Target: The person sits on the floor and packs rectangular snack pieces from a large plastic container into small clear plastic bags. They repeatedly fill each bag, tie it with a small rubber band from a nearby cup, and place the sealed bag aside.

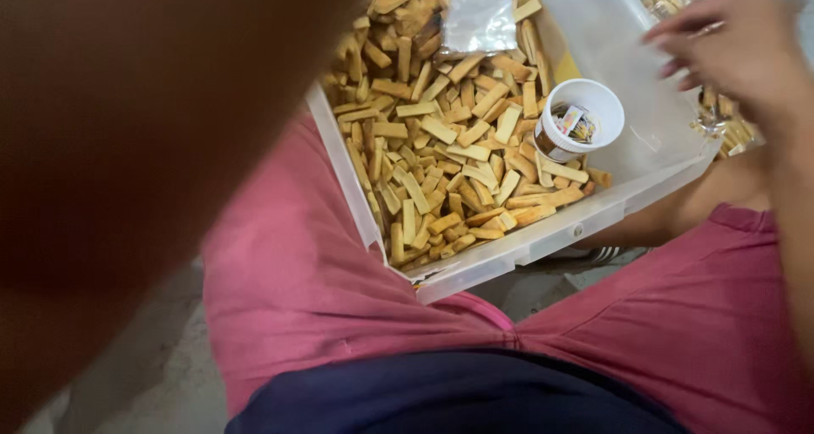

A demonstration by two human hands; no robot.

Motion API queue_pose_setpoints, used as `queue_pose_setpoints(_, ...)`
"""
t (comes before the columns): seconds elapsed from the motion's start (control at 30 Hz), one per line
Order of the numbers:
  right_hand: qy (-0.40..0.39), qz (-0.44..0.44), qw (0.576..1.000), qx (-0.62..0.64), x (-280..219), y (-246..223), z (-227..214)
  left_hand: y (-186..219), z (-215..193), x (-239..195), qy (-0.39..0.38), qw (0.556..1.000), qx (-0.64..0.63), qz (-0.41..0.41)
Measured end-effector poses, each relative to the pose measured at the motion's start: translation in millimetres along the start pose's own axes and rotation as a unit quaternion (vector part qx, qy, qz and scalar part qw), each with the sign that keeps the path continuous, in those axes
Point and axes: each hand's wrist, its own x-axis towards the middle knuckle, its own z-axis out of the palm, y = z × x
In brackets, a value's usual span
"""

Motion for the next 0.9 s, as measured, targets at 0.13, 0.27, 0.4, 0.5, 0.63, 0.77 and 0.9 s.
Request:
queue_pose_setpoints(0.13,-0.054,-0.002,0.997,-0.059,-6,-19,11,-9,-6,11,-0.019,0.997,0.069,0.016)
queue_pose_setpoints(0.27,-0.066,0.063,0.99,-0.108,-12,-24,8,-24,-13,32,-0.047,0.989,0.138,0.023)
queue_pose_setpoints(0.4,-0.099,-0.013,0.993,-0.058,1,-19,11,-37,-34,44,-0.055,0.971,0.229,0.041)
queue_pose_setpoints(0.5,-0.111,-0.004,0.993,-0.039,0,-2,12,-46,-21,72,-0.094,0.942,0.317,0.055)
queue_pose_setpoints(0.63,-0.135,-0.023,0.991,0.016,4,-8,28,-62,-19,109,-0.118,0.848,0.507,0.102)
queue_pose_setpoints(0.77,-0.169,-0.019,0.985,0.033,9,3,48,-126,-72,128,-0.186,0.678,0.666,0.248)
queue_pose_setpoints(0.9,-0.182,-0.006,0.983,-0.013,18,-6,59,-158,-96,139,-0.144,0.574,0.748,0.301)
